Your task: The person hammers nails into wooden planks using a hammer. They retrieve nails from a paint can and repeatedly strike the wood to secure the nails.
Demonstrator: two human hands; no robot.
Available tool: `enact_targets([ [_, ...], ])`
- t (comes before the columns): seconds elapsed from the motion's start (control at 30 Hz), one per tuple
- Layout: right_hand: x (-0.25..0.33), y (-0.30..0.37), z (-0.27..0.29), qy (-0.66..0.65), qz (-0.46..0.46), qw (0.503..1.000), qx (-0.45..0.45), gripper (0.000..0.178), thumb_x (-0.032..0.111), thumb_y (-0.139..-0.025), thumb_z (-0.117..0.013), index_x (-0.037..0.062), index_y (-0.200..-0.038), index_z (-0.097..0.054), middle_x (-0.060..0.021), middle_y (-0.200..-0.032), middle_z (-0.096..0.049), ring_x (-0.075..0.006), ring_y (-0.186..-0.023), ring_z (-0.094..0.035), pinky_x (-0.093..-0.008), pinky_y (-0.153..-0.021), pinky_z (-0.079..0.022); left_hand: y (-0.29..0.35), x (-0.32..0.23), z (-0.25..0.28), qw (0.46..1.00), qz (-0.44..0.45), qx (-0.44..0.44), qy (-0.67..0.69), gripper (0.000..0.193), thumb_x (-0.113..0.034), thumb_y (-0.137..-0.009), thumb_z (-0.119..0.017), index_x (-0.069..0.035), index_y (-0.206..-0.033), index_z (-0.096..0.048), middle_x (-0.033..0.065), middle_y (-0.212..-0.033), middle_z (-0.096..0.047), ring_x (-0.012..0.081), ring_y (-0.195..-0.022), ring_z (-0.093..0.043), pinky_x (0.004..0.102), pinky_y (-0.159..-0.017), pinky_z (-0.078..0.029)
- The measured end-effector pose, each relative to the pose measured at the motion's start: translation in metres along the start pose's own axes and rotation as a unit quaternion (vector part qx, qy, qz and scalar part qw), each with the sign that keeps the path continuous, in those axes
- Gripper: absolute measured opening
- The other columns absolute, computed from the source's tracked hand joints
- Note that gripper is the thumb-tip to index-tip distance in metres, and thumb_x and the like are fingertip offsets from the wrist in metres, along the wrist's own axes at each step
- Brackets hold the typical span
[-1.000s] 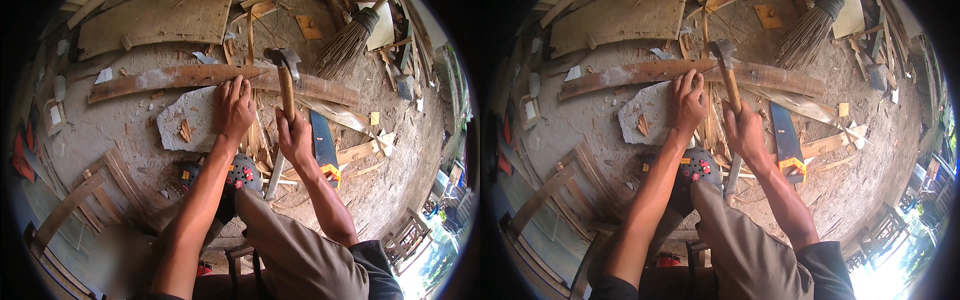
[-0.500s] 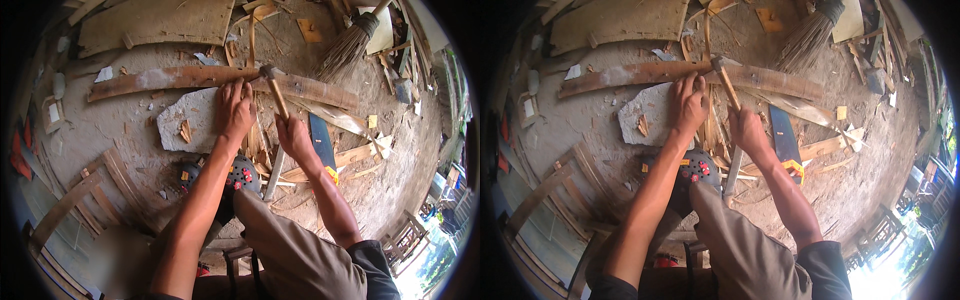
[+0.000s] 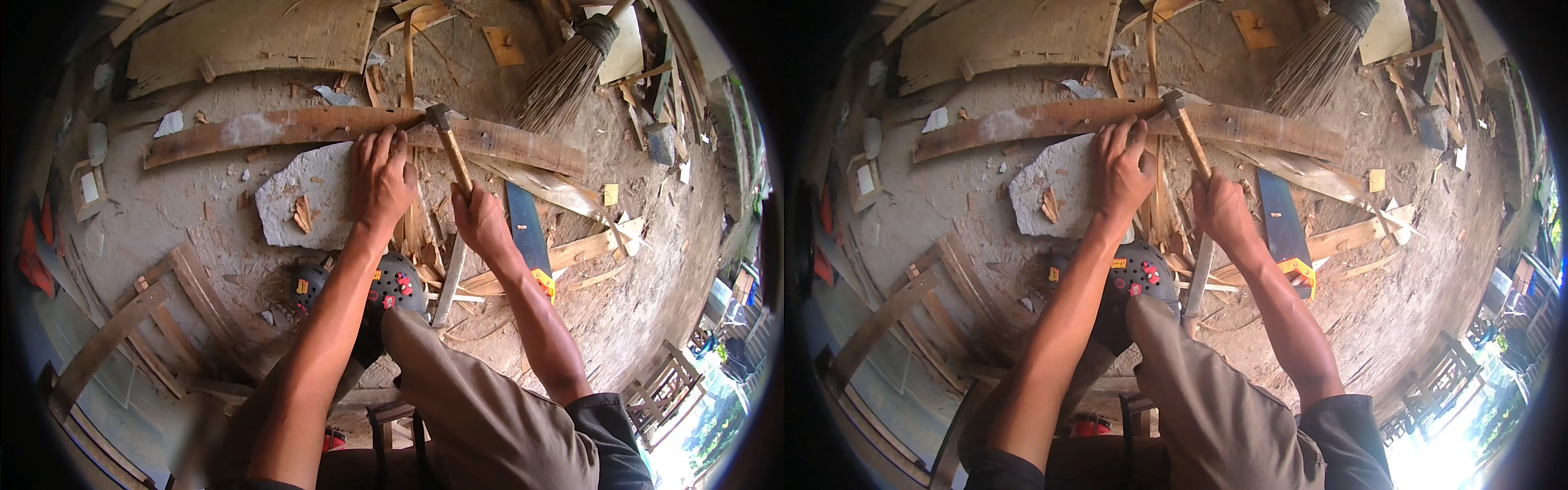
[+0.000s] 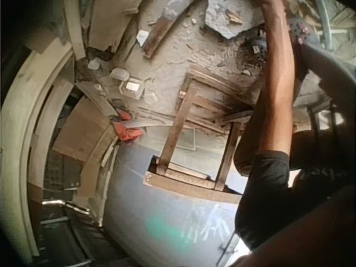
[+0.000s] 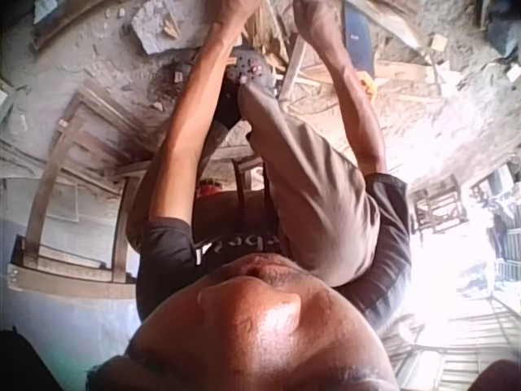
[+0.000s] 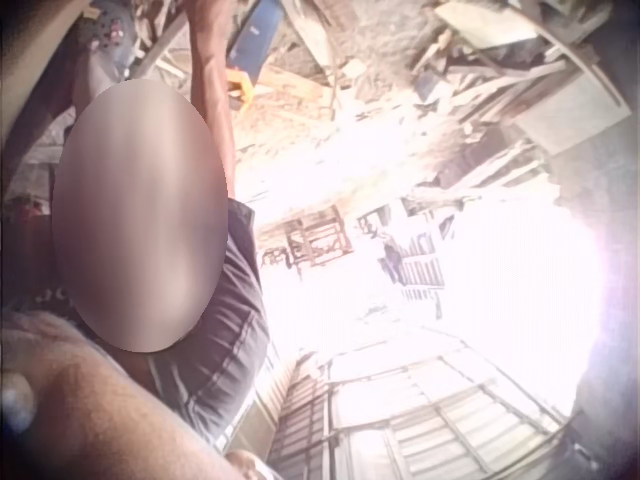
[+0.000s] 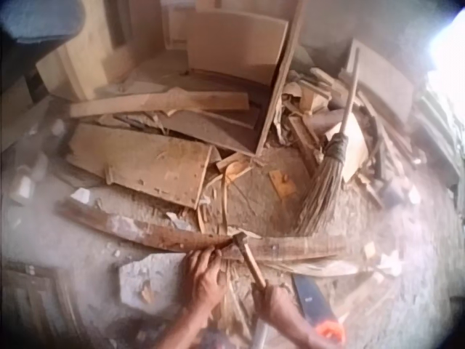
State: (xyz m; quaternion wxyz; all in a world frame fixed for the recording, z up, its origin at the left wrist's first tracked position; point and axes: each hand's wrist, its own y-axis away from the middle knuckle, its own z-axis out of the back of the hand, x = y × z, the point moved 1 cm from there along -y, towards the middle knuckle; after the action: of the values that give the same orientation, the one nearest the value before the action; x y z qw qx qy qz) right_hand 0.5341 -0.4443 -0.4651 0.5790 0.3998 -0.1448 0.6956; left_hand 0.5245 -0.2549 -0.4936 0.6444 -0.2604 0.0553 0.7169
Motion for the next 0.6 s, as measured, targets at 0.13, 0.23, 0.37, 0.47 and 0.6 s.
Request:
enact_targets([
  [0.13, -0.003, -0.002, 0.000, 0.006, -0.025, 1.000, 0.009, 0.028, 0.021, -0.097, -0.060, -0.0040, -0.085, -0.058, -0.0269, -0.063, -0.057, -0.0453, -0.058, -0.059, -0.0488, -0.053, -0.043, 0.002, 0.001, -0.001, 1.000, 0.006, -0.016, -0.008, 0.045, -0.016, -0.083, -0.062, 0.005, -0.122, -0.064, 0.0155, -0.128, -0.058, 0.0329, -0.119, -0.052, 0.0476, -0.111, -0.036],
  [0.23, -0.002, -0.004, -0.002, -0.005, -0.021, 1.000, 0.008, 0.028, 0.022, -0.097, -0.060, -0.0033, -0.085, -0.057, -0.0269, -0.063, -0.057, -0.0451, -0.058, -0.059, -0.0487, -0.053, -0.043, -0.002, -0.004, 0.004, 1.000, 0.011, -0.007, -0.005, 0.042, -0.012, -0.084, -0.061, 0.007, -0.121, -0.063, 0.0175, -0.125, -0.058, 0.0342, -0.116, -0.054, 0.0480, -0.106, -0.040],
  [0.37, 0.006, -0.008, 0.001, 0.002, -0.029, 0.999, 0.020, 0.029, 0.024, -0.098, -0.060, -0.0023, -0.085, -0.057, -0.0252, -0.063, -0.058, -0.0436, -0.057, -0.060, -0.0479, -0.053, -0.044, -0.004, -0.006, 0.006, 0.999, 0.011, 0.013, -0.036, 0.043, -0.015, -0.084, -0.062, 0.006, -0.122, -0.063, 0.0163, -0.128, -0.055, 0.0336, -0.118, -0.052, 0.0485, -0.105, -0.039],
  [0.47, 0.030, -0.004, 0.008, -0.004, -0.067, 0.997, 0.049, 0.026, 0.021, -0.097, -0.059, -0.0032, -0.090, -0.054, -0.0287, -0.066, -0.059, -0.0493, -0.066, -0.061, -0.0513, -0.057, -0.045, -0.003, -0.005, 0.006, 0.998, 0.016, 0.025, -0.061, 0.045, -0.017, -0.083, -0.061, 0.006, -0.123, -0.063, 0.0159, -0.130, -0.053, 0.0333, -0.120, -0.051, 0.0496, -0.106, -0.037],
  [0.6, 0.023, 0.012, -0.008, -0.034, 0.008, 0.999, -0.013, 0.024, 0.020, -0.099, -0.059, -0.0017, -0.089, -0.056, -0.0202, -0.061, -0.059, -0.0318, -0.051, -0.059, -0.0460, -0.051, -0.044, -0.001, -0.002, -0.001, 0.998, 0.031, 0.024, -0.047, 0.048, -0.017, -0.083, -0.060, 0.005, -0.125, -0.062, 0.0162, -0.133, -0.052, 0.0338, -0.122, -0.050, 0.0506, -0.107, -0.036],
])
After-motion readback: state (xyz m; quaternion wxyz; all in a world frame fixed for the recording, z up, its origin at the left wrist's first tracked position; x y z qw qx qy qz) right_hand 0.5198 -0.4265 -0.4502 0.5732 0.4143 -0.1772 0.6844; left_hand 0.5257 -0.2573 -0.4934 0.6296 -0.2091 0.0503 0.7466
